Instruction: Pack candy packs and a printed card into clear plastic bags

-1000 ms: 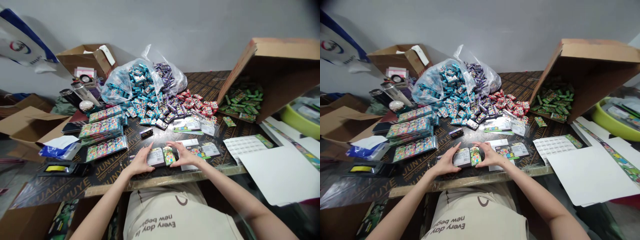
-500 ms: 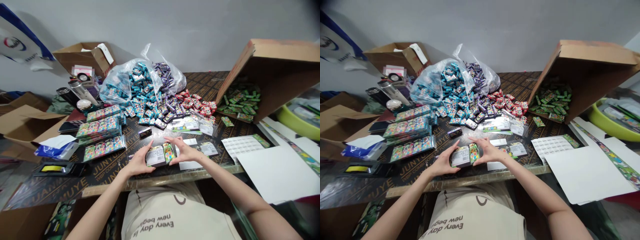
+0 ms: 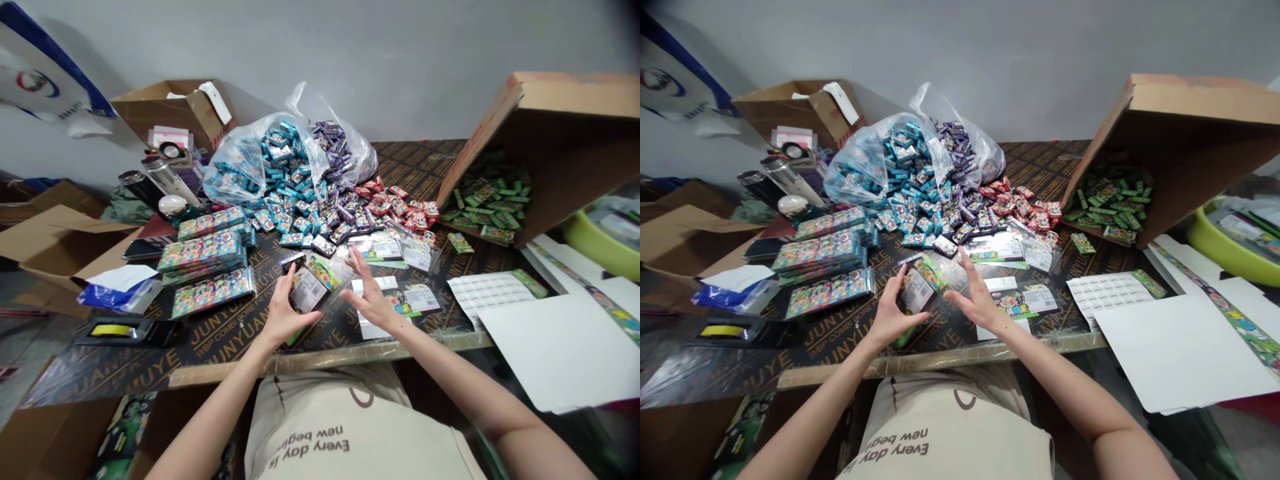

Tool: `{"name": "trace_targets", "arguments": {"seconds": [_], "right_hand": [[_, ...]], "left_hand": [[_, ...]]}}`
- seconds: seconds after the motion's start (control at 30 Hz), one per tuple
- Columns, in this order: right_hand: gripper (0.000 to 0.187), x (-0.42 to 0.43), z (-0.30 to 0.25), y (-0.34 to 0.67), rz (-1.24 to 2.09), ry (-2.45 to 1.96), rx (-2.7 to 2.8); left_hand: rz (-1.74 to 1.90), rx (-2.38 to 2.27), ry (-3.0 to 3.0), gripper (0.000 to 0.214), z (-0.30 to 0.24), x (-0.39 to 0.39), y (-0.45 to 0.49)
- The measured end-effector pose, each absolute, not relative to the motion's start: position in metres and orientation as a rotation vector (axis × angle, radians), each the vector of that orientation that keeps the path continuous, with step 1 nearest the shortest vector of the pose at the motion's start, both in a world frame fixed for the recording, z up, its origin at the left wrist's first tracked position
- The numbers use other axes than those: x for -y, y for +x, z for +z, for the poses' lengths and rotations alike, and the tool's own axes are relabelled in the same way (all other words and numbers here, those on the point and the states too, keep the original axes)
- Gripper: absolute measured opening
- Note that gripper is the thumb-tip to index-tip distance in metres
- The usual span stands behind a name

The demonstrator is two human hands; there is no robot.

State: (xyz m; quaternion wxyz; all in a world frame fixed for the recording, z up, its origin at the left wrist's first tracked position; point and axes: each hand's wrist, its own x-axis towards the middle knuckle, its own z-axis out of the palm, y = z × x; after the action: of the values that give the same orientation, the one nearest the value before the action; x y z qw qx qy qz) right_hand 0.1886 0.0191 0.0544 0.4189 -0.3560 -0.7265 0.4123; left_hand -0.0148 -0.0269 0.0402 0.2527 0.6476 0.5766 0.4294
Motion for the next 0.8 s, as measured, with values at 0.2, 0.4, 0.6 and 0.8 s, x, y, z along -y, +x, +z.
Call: {"name": "trace_targets", "arguments": {"seconds": [0.2, 0.4, 0.6, 0.8], "right_hand": [[0.044, -0.028, 0.058, 0.143, 1.449, -0.962, 0.870], [0.034, -0.034, 0.056, 0.141, 1.527, -0.998, 0.740], [0.041, -0.035, 0.057, 0.156, 1.742, -0.926, 0.575], [0.011, -0.036, 0.053, 0.172, 1.600, -0.962, 0.984]], "left_hand": [[1.471, -1.348, 1.035, 0.038, 0.027, 0.019, 0.031], [1.539, -1.019, 0.481, 0.038, 0.028, 0.019, 0.048], [1.386, -1.006, 0.359, 0.022, 0.042, 0.005, 0.030], [1.391, -1.236, 1.096, 0.013, 0.062, -0.001, 0.011]]}}
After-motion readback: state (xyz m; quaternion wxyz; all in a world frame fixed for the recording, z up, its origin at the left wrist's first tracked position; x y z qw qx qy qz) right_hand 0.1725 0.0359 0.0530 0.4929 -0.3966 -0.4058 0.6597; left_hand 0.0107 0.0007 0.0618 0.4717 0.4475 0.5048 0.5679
